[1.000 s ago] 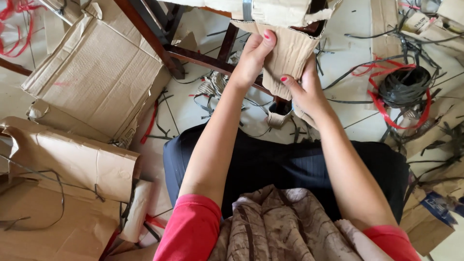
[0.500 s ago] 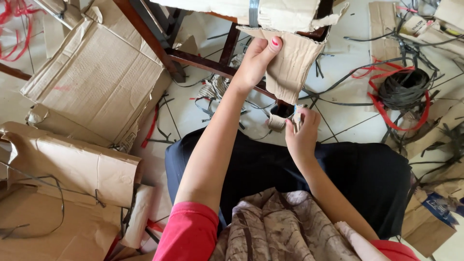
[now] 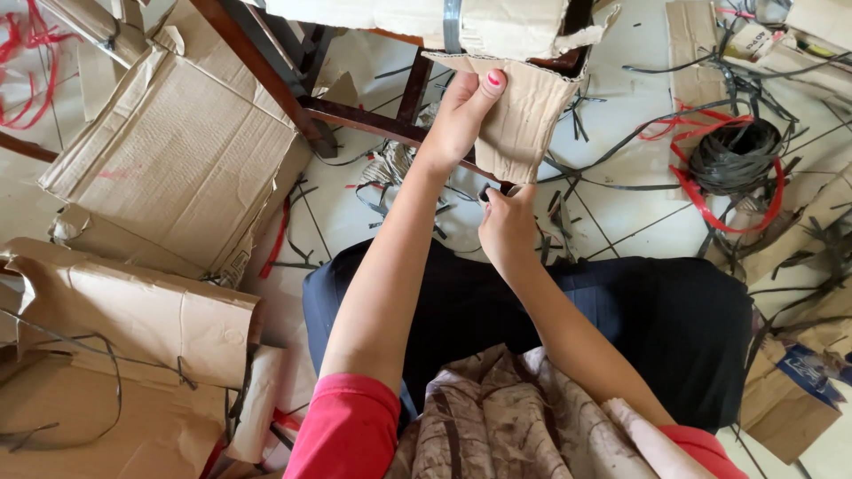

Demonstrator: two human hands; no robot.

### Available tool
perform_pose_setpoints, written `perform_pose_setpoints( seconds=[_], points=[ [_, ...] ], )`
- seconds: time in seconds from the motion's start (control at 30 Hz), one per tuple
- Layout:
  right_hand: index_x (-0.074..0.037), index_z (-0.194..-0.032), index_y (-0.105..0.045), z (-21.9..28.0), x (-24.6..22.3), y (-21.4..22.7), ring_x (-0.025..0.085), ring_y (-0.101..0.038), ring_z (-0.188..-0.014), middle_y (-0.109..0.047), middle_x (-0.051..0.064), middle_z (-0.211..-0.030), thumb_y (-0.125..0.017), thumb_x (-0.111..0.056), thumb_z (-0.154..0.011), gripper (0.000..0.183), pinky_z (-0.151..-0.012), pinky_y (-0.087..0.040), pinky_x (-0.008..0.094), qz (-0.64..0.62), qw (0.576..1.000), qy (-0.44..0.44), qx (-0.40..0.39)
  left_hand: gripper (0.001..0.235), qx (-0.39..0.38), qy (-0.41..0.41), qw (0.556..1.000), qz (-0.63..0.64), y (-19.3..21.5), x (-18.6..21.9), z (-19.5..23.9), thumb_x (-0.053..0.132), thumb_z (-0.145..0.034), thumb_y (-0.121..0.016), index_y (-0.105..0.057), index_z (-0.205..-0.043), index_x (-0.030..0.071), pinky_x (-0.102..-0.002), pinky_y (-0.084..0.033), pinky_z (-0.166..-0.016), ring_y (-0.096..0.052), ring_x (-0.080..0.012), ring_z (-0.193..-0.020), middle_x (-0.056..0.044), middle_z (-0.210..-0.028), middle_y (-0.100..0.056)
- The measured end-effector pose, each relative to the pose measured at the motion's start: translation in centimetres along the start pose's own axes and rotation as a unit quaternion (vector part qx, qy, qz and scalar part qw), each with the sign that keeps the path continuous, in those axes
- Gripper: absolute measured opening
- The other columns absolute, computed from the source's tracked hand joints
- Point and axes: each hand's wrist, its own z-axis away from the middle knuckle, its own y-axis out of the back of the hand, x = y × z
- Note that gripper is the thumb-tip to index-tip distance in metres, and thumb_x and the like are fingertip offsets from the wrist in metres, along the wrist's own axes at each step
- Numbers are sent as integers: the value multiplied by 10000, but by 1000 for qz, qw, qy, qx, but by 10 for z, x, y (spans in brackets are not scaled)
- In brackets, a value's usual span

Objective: The person sits on the floor and uses scissors to cut a black plastic tie. They then fold a piece of corrugated cardboard into a cylindrical shape and secure it by threading and tying the plastic tie around it. The person trims the excess tie and continues to adjust the cardboard structure.

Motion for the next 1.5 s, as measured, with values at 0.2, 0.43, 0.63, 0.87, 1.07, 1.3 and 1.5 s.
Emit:
perform_pose_setpoints(
  seconds=[0.2,0.43,0.63,0.87,1.07,1.3,1.5],
  points=[
    [-89,-1289,-664,2,8,-32,378,-634,-1040,-390,239,-1268,-574,134,-851,500,-886,-610,378,-230,959,79,142,547,20,3,1000,6,-3,-6,0,655,-939,-483,-330,-660,211,-220,-190,-574,-244,-41,-612,118,-653,-274],
    [-26,-1241,-699,-2,18,-15,205,-724,-849,-620,125,-1057,-706,131,-927,352,-869,-623,350,-277,916,186,220,502,51,-17,998,16,6,-24,-1,620,-940,-583,-560,-969,120,-277,-375,-807,-479,-120,-909,23,-961,-532],
    [-69,-881,-639,-24,35,-4,188,-527,-693,-596,45,-828,-997,-107,-746,384,-700,-421,351,-172,928,115,311,418,79,-24,996,31,18,-30,3,437,-939,-688,-610,-1106,62,-289,-522,-885,-627,-151,-1021,-55,-1070,-684],
    [-32,-1464,-290,-49,20,12,290,-659,-1173,-651,126,-1288,-911,-283,-752,977,-916,-541,392,-311,945,-28,102,562,180,-146,972,-25,33,-31,27,175,-967,-819,-486,-1413,99,-385,-491,-1226,-559,-252,-1392,-65,-1447,-517],
    [-79,-1397,-358,-48,0,31,553,-553,-1238,-596,300,-1281,-845,-39,-735,822,-1003,-459,670,-330,935,16,125,76,428,113,894,-70,96,-204,112,81,-893,-624,-658,-954,52,-362,-502,-712,-606,-188,-800,-82,-863,-630],
    [-33,-1446,-296,-47,2,36,566,-541,-1251,-568,333,-1326,-842,-26,-736,896,-1016,-461,697,-310,945,20,104,505,135,357,833,-400,92,-260,130,275,-803,-646,-674,-1302,346,-757,-308,-1093,-378,-544,-1389,-127,-1517,-383],
    [-17,-1442,-285,-44,-7,52,577,-550,-1225,-575,346,-1307,-835,-79,-734,899,-1001,-471,709,-290,955,-9,62,235,81,440,791,-417,85,-240,126,378,-830,-673,-813,-975,257,-687,-331,-1115,-642,-370,-1181,-46,-1062,-750]
  ],
)
